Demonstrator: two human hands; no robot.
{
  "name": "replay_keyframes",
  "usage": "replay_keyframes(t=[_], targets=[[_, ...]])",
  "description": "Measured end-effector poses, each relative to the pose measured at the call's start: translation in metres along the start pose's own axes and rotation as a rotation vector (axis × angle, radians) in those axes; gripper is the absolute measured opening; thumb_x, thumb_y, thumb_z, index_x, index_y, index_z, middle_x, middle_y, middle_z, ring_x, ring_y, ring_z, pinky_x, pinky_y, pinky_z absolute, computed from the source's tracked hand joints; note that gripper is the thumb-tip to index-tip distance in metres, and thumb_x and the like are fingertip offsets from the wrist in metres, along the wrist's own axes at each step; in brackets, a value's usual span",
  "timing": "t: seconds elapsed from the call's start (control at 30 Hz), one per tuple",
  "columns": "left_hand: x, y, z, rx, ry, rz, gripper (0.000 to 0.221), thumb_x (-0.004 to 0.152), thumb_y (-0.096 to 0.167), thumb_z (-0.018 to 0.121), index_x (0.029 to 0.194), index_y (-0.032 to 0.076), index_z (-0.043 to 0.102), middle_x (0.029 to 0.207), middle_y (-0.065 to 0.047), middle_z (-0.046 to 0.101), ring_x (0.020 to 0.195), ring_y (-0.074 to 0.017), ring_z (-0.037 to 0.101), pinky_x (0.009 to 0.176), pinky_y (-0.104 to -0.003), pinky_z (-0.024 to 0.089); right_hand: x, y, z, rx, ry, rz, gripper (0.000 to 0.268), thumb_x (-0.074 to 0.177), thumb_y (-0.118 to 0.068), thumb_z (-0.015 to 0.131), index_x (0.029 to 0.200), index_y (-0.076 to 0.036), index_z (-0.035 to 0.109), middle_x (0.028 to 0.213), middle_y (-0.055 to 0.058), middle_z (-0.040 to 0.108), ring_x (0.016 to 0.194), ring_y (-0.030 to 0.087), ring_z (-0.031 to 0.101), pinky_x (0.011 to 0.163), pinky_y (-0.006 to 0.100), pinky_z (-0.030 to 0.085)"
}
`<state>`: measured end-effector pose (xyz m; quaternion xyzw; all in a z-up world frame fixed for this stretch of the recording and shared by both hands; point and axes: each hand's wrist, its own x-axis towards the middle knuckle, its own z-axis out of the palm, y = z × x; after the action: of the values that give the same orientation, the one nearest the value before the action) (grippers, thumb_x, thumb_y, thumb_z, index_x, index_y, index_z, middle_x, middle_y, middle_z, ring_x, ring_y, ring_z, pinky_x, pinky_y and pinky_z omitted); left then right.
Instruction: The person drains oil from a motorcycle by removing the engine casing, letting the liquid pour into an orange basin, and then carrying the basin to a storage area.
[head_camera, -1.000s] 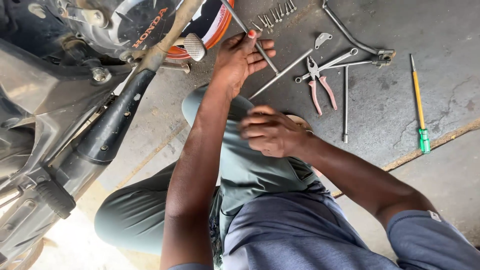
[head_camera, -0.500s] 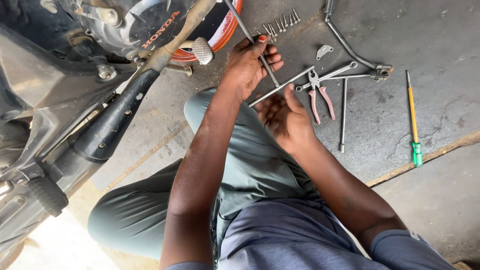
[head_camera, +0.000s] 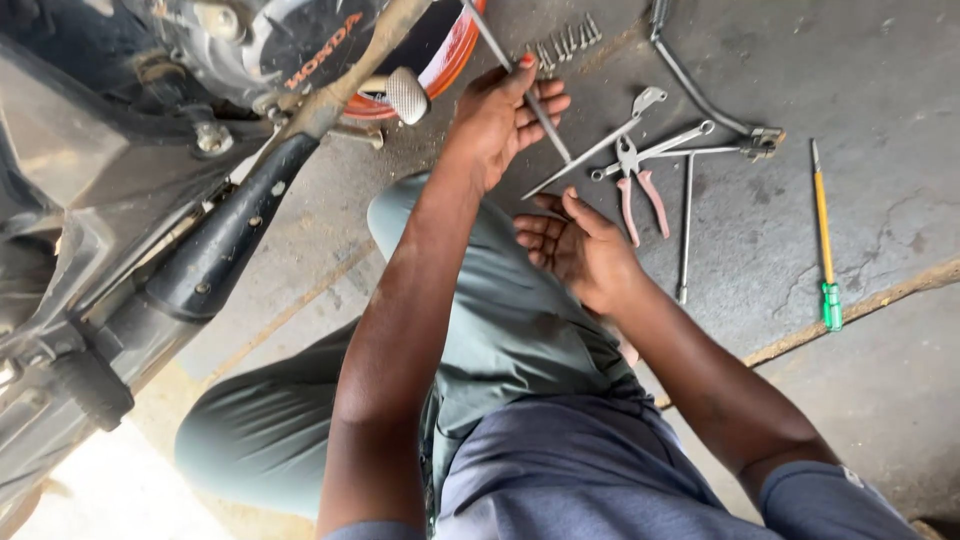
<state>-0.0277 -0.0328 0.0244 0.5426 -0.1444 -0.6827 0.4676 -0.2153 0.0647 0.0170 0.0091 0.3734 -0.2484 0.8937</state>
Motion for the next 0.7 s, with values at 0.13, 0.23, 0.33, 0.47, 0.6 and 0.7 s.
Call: replay_keyframes(t=[0.13, 0.23, 0.33, 0.47, 0.6, 0.7], targets=[[0.0, 0.005, 0.0, 0.136, 0.186, -0.006, 0.034, 0.091, 0.029, 0.067, 0.112, 0.002, 0.065, 0.093, -0.007, 0.067, 0.078, -0.0162, 0.069, 0.072, -0.032, 0.06, -0.005, -0.009, 0.007, -0.605, 0.168, -0.978, 0.016, 0.093, -0.004, 0.063, 0.107, -0.005, 0.055, 0.124, 0.008, 0.059, 0.119, 0.023, 0.053, 0.098, 0.034, 0.047], [-0.002, 0.002, -0.007, 0.302, 0.279, 0.069, 0.03, 0.086, 0.023, 0.077, 0.105, 0.0, 0.071, 0.086, -0.006, 0.067, 0.07, -0.0126, 0.063, 0.067, -0.028, 0.059, -0.025, -0.075, 0.014, -1.571, 0.34, -1.476, 0.021, 0.102, -0.002, 0.059, 0.122, -0.001, 0.061, 0.126, 0.015, 0.064, 0.119, 0.033, 0.056, 0.104, 0.045, 0.046], [0.008, -0.002, -0.012, 0.314, 0.225, 0.241, 0.029, 0.087, 0.014, 0.077, 0.108, -0.005, 0.069, 0.085, -0.007, 0.067, 0.068, -0.0146, 0.062, 0.062, -0.027, 0.056, 0.003, -0.138, 0.035, -1.85, 0.091, -0.92, 0.029, 0.101, -0.009, 0.058, 0.129, -0.003, 0.062, 0.123, 0.017, 0.066, 0.114, 0.034, 0.061, 0.098, 0.042, 0.048], [0.004, 0.005, -0.008, 0.232, 0.187, 0.231, 0.035, 0.088, 0.004, 0.064, 0.121, 0.0, 0.052, 0.096, -0.007, 0.072, 0.084, -0.011, 0.072, 0.07, -0.025, 0.056, 0.077, -0.176, 0.073, -1.622, -0.545, 0.03, 0.043, 0.09, -0.015, 0.057, 0.131, -0.004, 0.058, 0.123, 0.013, 0.07, 0.114, 0.026, 0.065, 0.099, 0.035, 0.049], [-0.006, 0.023, -0.013, 0.237, 0.102, 0.198, 0.036, 0.091, -0.001, 0.051, 0.127, -0.003, 0.048, 0.102, -0.015, 0.073, 0.084, -0.0188, 0.066, 0.071, -0.032, 0.054, 0.1, -0.163, 0.064, -1.073, -0.886, 0.309, 0.053, 0.085, -0.011, 0.062, 0.135, 0.006, 0.051, 0.131, 0.02, 0.065, 0.121, 0.027, 0.064, 0.103, 0.035, 0.046], [-0.008, 0.031, -0.015, 0.258, 0.106, 0.106, 0.035, 0.094, 0.009, 0.047, 0.128, -0.001, 0.049, 0.103, -0.011, 0.074, 0.087, -0.0176, 0.067, 0.071, -0.032, 0.055, 0.103, -0.164, 0.053, -0.958, -0.827, 0.372, 0.055, 0.083, -0.009, 0.065, 0.134, 0.002, 0.049, 0.124, 0.023, 0.066, 0.113, 0.028, 0.066, 0.094, 0.038, 0.052]])
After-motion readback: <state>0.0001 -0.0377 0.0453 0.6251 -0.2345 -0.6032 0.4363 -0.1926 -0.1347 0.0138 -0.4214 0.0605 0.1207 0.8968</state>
